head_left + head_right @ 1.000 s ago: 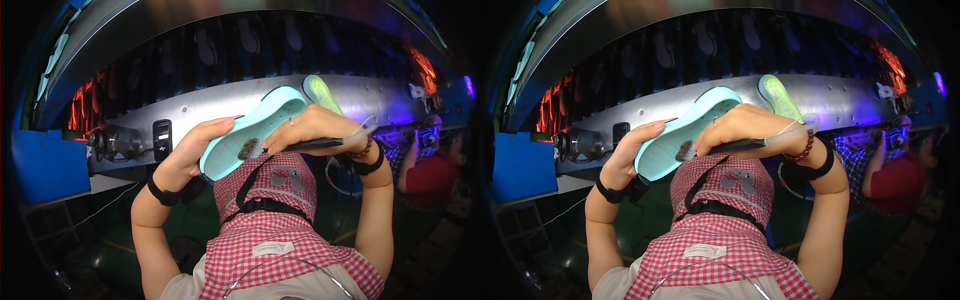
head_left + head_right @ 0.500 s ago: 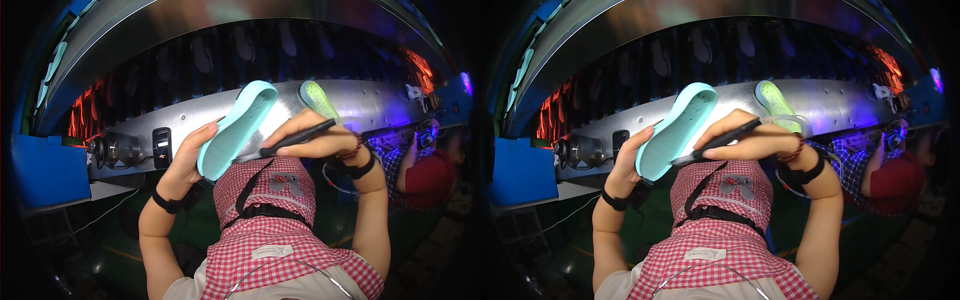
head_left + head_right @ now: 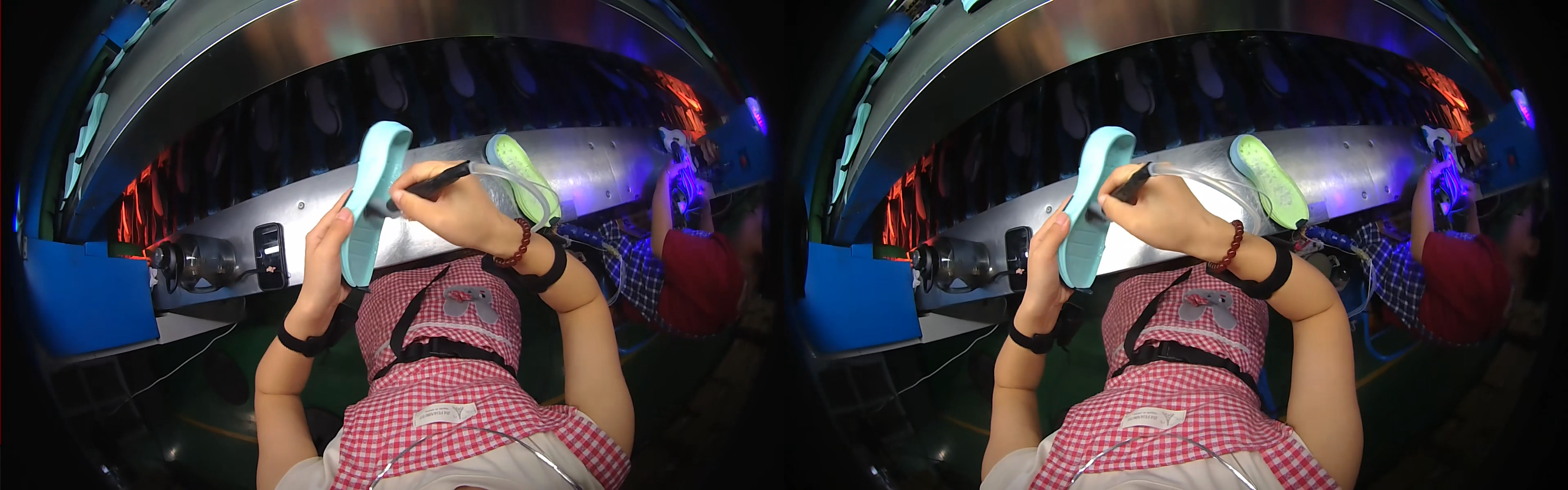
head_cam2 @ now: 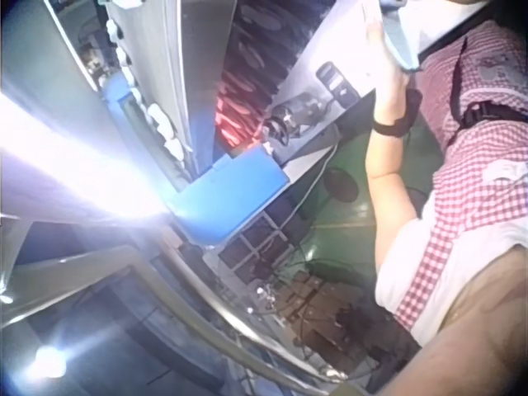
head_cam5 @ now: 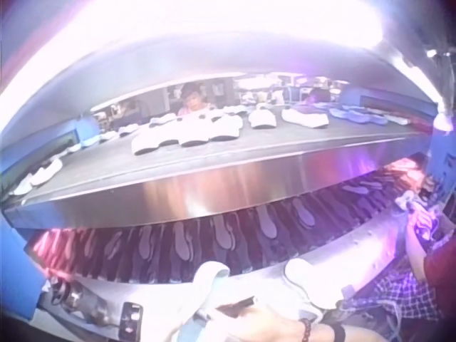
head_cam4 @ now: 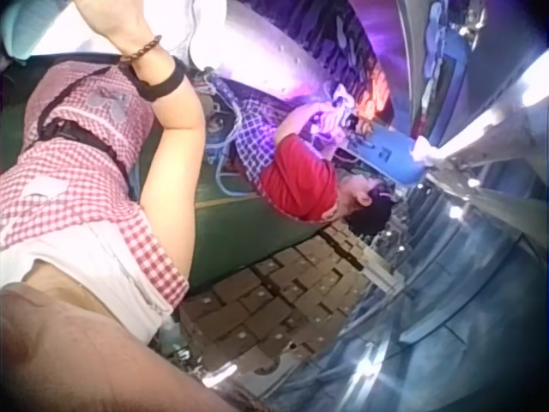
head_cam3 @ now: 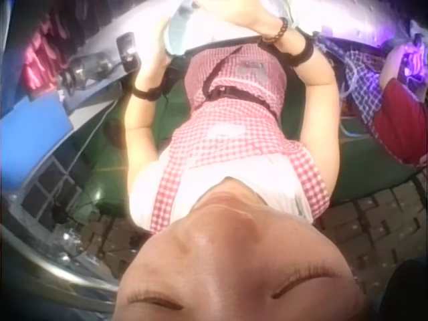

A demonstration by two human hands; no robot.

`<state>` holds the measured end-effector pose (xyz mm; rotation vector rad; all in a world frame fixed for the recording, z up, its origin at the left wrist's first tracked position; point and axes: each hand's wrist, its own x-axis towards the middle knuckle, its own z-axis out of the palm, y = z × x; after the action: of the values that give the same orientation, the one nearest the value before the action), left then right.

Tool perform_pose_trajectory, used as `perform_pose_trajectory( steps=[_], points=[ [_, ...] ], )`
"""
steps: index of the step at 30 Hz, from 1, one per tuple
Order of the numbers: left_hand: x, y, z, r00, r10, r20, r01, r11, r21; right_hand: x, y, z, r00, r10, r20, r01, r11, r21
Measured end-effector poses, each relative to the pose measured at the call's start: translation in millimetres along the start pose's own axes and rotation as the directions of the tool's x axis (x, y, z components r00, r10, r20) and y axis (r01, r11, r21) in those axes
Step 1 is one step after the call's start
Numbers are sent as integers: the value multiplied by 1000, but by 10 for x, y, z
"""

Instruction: Applying a liquid substance to the edges and surface of shoe soles using a small brush.

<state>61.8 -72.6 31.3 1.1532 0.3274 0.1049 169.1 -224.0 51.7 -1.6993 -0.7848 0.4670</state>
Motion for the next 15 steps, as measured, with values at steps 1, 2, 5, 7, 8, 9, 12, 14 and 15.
perform_pose_trajectory(
  steps=[1, 2, 5, 7, 8, 9, 12, 14, 15],
  points=[
    [25, 7, 0, 1000, 0, 5, 0, 1000, 2, 4, 34, -6, 1000, 0, -5, 0, 1000, -1],
    [58, 9, 0, 1000, -22, 15, 23, 999, -49, 2, 60, -10, 987, -120, -107, 114, 991, -65],
    [59, 33, -49, 998, 2, 55, 6, 988, -151, 63, 133, 81, 856, -437, -276, 399, 898, -183],
    [59, -6, -15, 996, -47, 76, 69, 946, -318, 163, 229, 89, 878, -182, -442, 254, 961, 108],
    [66, -36, -32, 994, -61, 87, 87, 936, -340, 185, 296, 96, 875, -161, -456, 237, 965, 115],
    [65, -49, -27, 995, -82, 52, 96, 919, -383, 193, 408, 150, 865, -233, -445, 281, 959, 45],
    [24, -99, -187, 995, -92, 27, 94, 874, -478, 17, 378, 218, 976, -137, -168, 184, 935, 303],
    [-57, 12, -285, 992, -39, 118, 94, 861, -499, -197, 330, 17, 994, -105, -25, 95, 743, 663],
    [-132, 99, -347, 986, 18, 168, 71, 855, -513, -317, 293, -85, 994, -112, 10, 55, 557, 828]
  ],
)
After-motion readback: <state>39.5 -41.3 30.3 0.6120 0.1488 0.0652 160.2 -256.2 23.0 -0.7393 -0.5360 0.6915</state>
